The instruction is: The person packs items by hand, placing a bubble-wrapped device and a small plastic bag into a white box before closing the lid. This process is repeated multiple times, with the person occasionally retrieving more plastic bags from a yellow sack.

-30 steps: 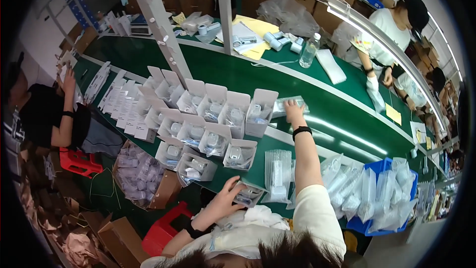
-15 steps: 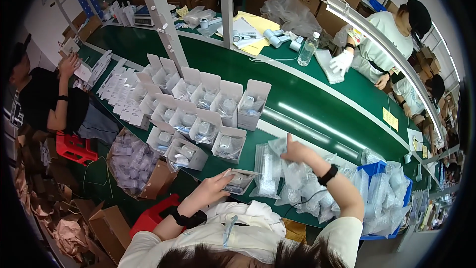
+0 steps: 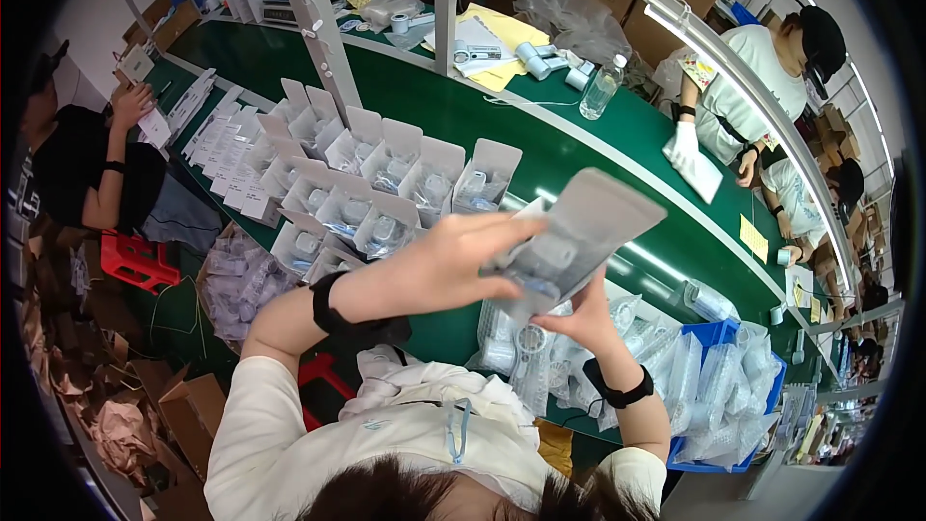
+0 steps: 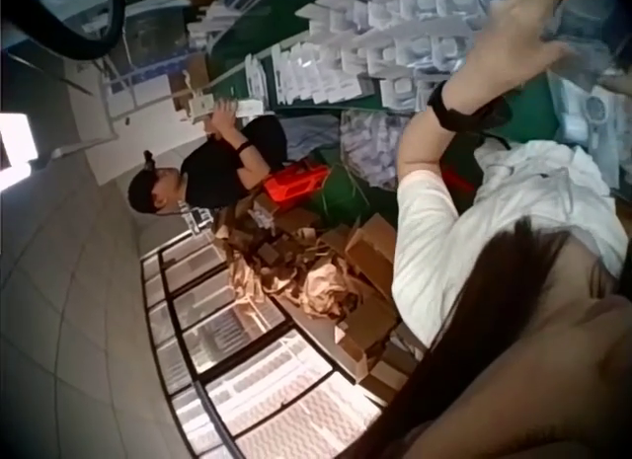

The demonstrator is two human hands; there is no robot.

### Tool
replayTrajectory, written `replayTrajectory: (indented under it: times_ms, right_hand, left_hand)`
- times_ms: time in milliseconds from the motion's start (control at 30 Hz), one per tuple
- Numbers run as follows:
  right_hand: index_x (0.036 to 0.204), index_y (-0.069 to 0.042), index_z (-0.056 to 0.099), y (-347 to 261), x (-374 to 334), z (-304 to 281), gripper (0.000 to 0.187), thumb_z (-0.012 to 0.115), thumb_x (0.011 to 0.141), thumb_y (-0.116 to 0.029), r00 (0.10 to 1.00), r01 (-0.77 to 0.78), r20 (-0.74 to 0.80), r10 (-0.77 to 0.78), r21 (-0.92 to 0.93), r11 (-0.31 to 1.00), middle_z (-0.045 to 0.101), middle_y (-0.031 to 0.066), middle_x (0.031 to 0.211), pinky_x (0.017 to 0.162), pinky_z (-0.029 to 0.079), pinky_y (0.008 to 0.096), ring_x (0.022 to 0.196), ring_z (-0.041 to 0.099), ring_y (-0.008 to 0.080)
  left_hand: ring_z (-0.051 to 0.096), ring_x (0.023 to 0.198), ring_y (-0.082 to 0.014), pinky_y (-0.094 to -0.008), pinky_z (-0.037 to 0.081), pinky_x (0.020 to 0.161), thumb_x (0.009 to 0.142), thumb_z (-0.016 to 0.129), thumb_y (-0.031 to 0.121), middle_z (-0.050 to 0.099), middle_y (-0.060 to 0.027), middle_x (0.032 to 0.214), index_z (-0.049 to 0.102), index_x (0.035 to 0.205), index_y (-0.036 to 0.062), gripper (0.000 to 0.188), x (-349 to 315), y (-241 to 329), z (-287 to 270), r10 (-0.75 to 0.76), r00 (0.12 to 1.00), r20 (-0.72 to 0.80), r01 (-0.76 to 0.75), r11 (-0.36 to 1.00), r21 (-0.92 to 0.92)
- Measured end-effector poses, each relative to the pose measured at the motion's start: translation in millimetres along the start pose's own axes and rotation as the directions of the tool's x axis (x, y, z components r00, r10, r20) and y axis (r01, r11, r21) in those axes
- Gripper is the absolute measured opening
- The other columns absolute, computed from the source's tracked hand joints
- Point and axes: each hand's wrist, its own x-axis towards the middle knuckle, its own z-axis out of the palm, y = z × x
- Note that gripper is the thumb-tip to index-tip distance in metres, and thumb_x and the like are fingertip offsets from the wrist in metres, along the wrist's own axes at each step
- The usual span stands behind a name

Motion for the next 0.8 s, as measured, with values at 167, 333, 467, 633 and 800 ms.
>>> replayTrajectory:
  times_ms: [167,333,467,633,800]
  right_hand:
    - [0.126,-0.005,0.017,25.6,69.3,-43.5,0.089,0.075,0.059,-0.014,0.903,0.134,-0.422,-0.082,0.094,0.987,0.032,0.0116,0.124,0.097,0.031,0.0364,0.117,0.035,0.0248]
    - [0.122,-0.001,0.023,115.7,161.5,-84.8,0.081,0.075,0.061,-0.017,0.796,-0.094,-0.598,0.09,0.025,0.995,0.037,0.0159,0.12,0.093,0.035,0.0368,0.114,0.039,0.0274]
    - [0.12,0.0,0.025,174.2,220.5,-71.5,0.079,0.074,0.062,-0.018,0.779,-0.184,-0.614,0.129,-0.027,0.983,0.038,0.0184,0.12,0.092,0.035,0.0365,0.112,0.04,0.0285]
    - [0.124,0.001,0.022,221.5,261.0,-46.7,0.082,0.075,0.063,-0.02,0.803,-0.183,-0.596,0.023,-0.209,0.961,0.039,0.0205,0.12,0.094,0.034,0.0354,0.115,0.038,0.0282]
    - [0.127,0.0,0.023,233.6,239.2,-38.8,0.084,0.074,0.064,-0.023,0.86,-0.006,-0.488,-0.152,-0.307,0.952,0.04,0.0188,0.121,0.096,0.031,0.0341,0.118,0.036,0.0263]
  left_hand:
    - [0.056,0.088,-0.031,-0.0337,0.047,0.075,0.063,0.073,0.009,0.055,-0.0159,0.101,0.047,0.112,0.0013,0.056,15.9,-45.6,-14.1,-0.12,0.993,-0.008,0.121,0.986,0.118]
    - [0.057,0.08,-0.0293,-0.0382,0.045,0.074,0.062,0.066,0.007,0.058,-0.0129,0.084,0.049,0.086,-0.0012,0.03,-15.1,-74.3,-6.7,-0.355,0.765,0.537,0.025,0.85,0.527]
    - [0.058,0.073,-0.0293,-0.0378,0.047,0.067,0.062,0.06,0.005,0.057,-0.0125,0.068,0.049,0.079,-0.0028,0.021,-19.4,-83.1,-2.0,-0.342,0.706,0.62,-0.04,0.855,0.516]
    - [0.06,0.058,-0.031,-0.0381,0.048,0.052,0.065,0.054,0.004,0.056,-0.0154,0.057,0.051,0.071,-0.0023,0.009,-20.4,-94.2,-3.5,-0.253,0.786,0.563,-0.002,0.911,0.412]
    - [0.059,0.057,-0.0315,-0.0368,0.047,0.048,0.065,0.053,0.004,0.055,-0.0163,0.056,0.051,0.07,-0.0025,0.008,-20.1,-97.2,-2.8,-0.23,0.772,0.592,-0.02,0.923,0.384]
